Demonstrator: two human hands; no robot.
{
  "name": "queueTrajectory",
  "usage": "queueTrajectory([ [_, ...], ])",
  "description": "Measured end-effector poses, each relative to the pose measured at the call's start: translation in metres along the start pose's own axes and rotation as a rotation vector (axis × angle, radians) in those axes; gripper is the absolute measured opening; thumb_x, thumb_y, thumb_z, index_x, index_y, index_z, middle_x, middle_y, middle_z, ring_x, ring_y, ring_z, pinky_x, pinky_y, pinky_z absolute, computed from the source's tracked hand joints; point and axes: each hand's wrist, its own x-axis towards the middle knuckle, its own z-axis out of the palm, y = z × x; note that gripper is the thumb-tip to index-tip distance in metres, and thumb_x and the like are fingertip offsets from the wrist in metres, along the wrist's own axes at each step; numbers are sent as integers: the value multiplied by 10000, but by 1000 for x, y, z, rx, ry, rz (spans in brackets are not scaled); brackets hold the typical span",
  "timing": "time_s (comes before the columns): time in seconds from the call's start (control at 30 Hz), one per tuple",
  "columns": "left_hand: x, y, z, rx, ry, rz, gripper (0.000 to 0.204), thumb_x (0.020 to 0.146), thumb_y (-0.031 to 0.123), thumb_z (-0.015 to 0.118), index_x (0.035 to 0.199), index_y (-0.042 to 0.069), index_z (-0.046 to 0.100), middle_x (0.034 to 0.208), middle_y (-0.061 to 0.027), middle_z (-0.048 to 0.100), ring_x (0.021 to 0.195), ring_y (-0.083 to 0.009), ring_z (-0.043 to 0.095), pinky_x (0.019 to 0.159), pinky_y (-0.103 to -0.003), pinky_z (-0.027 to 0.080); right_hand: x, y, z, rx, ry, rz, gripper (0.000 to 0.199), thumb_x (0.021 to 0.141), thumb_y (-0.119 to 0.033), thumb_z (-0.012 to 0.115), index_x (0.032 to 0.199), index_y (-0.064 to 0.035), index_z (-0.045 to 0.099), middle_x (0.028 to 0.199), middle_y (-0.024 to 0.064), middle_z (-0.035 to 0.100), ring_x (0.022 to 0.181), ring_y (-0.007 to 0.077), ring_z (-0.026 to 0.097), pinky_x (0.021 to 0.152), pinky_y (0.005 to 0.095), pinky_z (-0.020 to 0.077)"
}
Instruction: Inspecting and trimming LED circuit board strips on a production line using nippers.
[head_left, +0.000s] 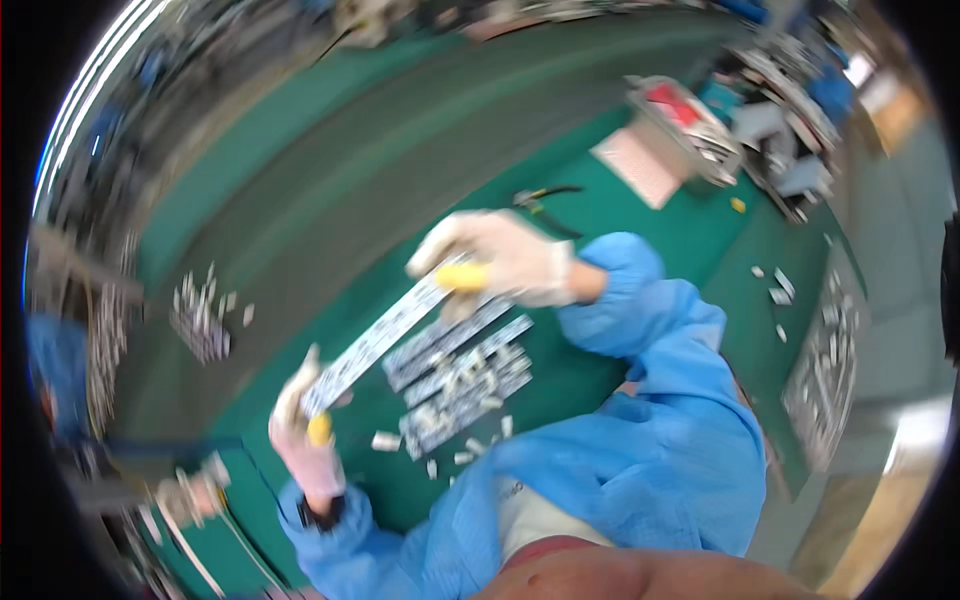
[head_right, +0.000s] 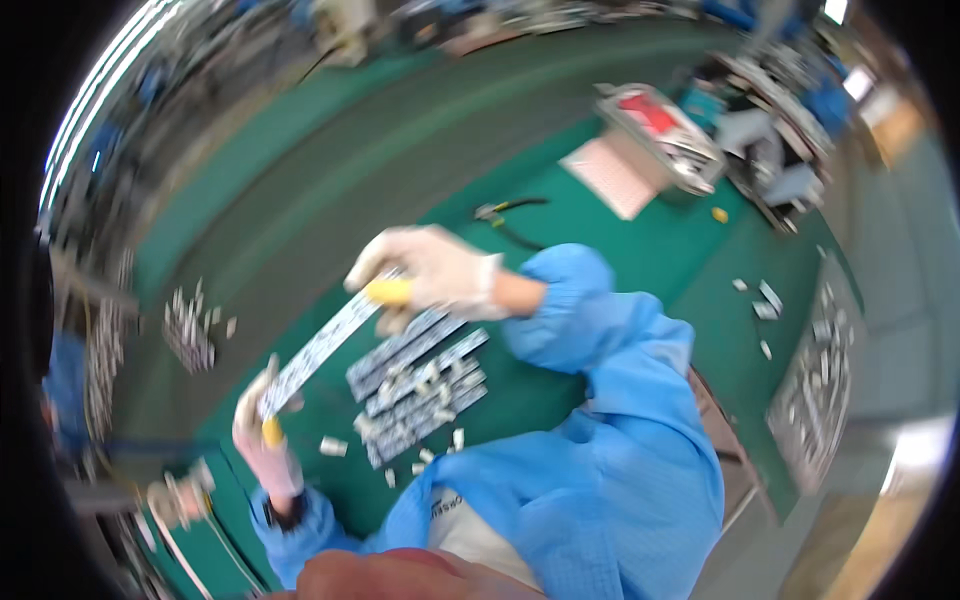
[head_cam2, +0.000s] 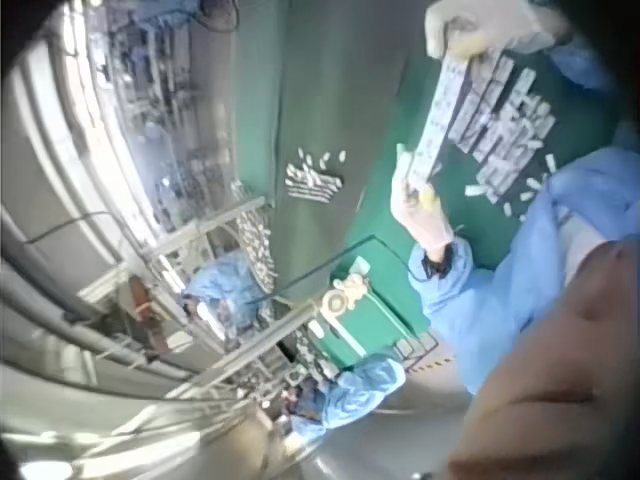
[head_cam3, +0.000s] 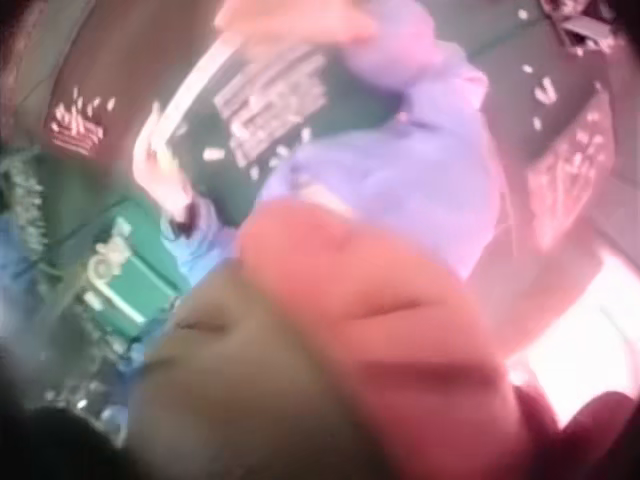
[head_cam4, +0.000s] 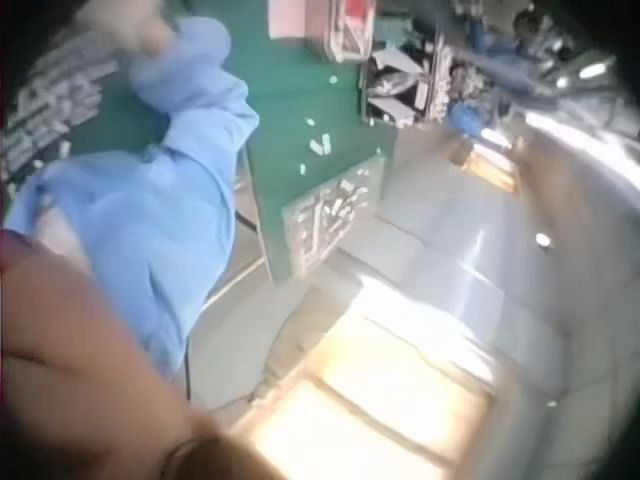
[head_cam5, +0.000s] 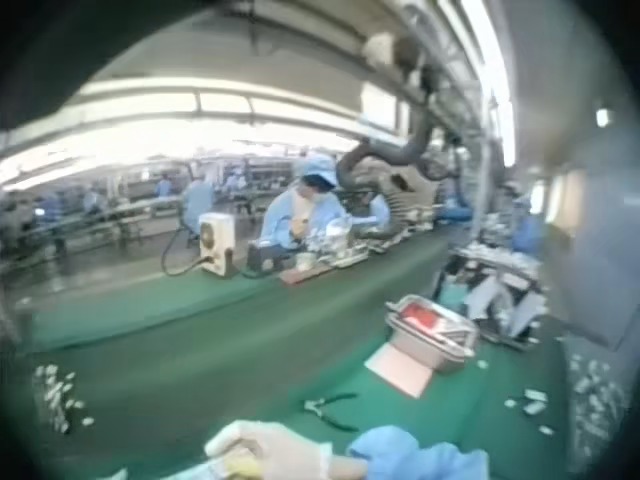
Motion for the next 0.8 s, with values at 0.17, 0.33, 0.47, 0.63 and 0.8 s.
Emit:
queueTrajectory([
  [0.17,-12,-19,4,-146,-81,-76,580,934,478,413,1066,-72,544,896,-142,653,782,-179,627,773,-283,470,-12,-2,5,-286,-52,10,186,891,-185,545,989,-28,568,830,93,655,598,155,653,551,264,533],
  [0.33,-21,-69,7,-141,-223,-167,536,946,450,411,1037,-61,544,854,-124,655,765,-155,607,725,-268,455,-7,53,-21,-414,-67,17,172,813,-144,537,935,-38,596,768,36,656,520,114,596,475,250,477],
  [0.47,-26,-87,31,137,-217,-75,262,910,164,428,940,-36,595,747,-67,634,667,-121,570,598,-216,419,5,100,-37,-239,84,93,201,770,-46,499,934,-20,613,744,79,649,539,122,593,454,245,465],
  [0.63,-27,-92,38,79,-127,-260,245,884,85,394,965,-16,602,741,-62,624,637,-75,539,533,-183,340,6,109,-42,-242,79,-4,229,763,-10,482,952,-11,612,747,105,647,569,142,613,446,253,477],
  [0.8,-30,-106,38,110,-86,-206,234,891,89,416,1007,-15,591,773,-65,624,636,-88,537,553,-207,371,6,112,-43,-208,90,23,234,753,13,471,936,-3,616,755,113,649,598,160,627,454,270,496],
])
